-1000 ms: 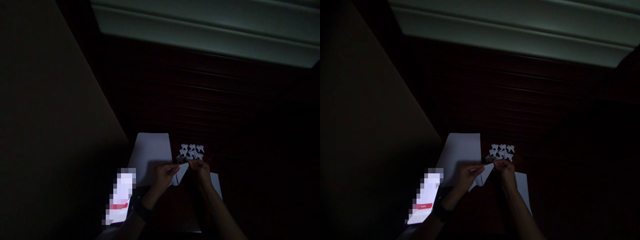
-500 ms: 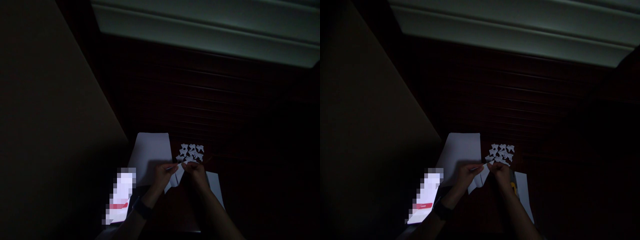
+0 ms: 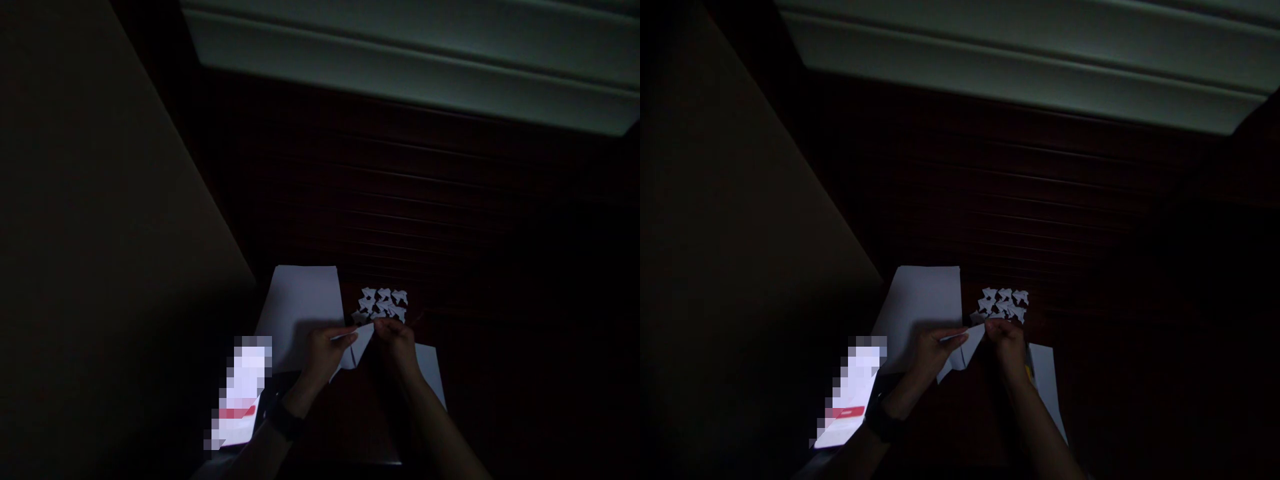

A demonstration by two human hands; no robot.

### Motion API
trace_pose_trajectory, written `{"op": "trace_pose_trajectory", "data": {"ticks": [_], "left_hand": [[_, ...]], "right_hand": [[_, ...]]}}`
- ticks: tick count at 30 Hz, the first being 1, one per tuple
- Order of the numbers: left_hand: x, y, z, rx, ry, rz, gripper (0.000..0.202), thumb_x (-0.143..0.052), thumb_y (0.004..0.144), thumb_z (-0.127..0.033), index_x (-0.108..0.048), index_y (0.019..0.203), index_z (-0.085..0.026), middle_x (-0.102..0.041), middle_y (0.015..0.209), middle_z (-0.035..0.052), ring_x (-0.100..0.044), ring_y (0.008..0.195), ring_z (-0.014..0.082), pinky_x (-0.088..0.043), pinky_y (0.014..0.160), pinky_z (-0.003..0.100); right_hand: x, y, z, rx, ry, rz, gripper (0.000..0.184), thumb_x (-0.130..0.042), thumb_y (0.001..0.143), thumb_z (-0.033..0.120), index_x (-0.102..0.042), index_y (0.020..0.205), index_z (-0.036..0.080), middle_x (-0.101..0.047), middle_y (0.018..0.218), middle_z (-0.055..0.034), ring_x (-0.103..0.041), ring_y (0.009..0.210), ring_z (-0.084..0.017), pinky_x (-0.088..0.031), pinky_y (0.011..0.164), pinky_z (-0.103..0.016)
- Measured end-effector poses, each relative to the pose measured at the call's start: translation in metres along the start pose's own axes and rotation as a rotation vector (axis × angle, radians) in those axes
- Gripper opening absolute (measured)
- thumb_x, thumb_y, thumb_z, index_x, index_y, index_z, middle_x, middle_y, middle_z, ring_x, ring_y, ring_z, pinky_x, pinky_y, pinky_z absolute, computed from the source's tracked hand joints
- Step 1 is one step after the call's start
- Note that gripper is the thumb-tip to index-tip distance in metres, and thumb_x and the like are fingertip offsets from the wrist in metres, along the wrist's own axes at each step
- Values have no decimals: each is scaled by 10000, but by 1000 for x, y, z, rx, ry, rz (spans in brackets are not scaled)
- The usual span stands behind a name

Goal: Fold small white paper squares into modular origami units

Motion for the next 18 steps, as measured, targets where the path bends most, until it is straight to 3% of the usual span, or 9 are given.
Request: {"op": "trace_pose_trajectory", "data": {"ticks": [7, 13, 18], "left_hand": [[5, 1, 4, 23, -52, -61, 214, -674, 686, -316, -728, 858, -201, -721, 869, 58, -666, 813, 241, -521, 737, 319], [2, 2, 5, 69, -98, -37, 212, -678, 681, -295, -730, 851, -180, -720, 864, 78, -665, 814, 249, -518, 722, 320], [3, 3, 9, 121, -151, -54, 233, -707, 645, -289, -734, 837, -160, -720, 850, 94, -666, 794, 259, -519, 709, 325]], "right_hand": [[-14, -8, 7, 16, -230, 132, 314, -688, 668, 397, -582, 533, 134, -525, 486, 9, -437, 459, -102, -324, 443, -216], [-15, -9, 3, -20, -219, 135, 311, -673, 686, 383, -579, 525, 133, -534, 490, 7, -431, 455, -96, -328, 443, -209], [-17, -12, 11, -8, -346, 109, 316, -651, 695, 424, -633, 580, 130, -578, 528, -7, -476, 487, -115, -351, 467, -213]]}}
Point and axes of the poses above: each hand's wrist, its own y-axis towards the middle knuckle, its own x-axis out of the back of the hand, z = x × y, the point moved 6 cm from there along y, towards the middle knuckle
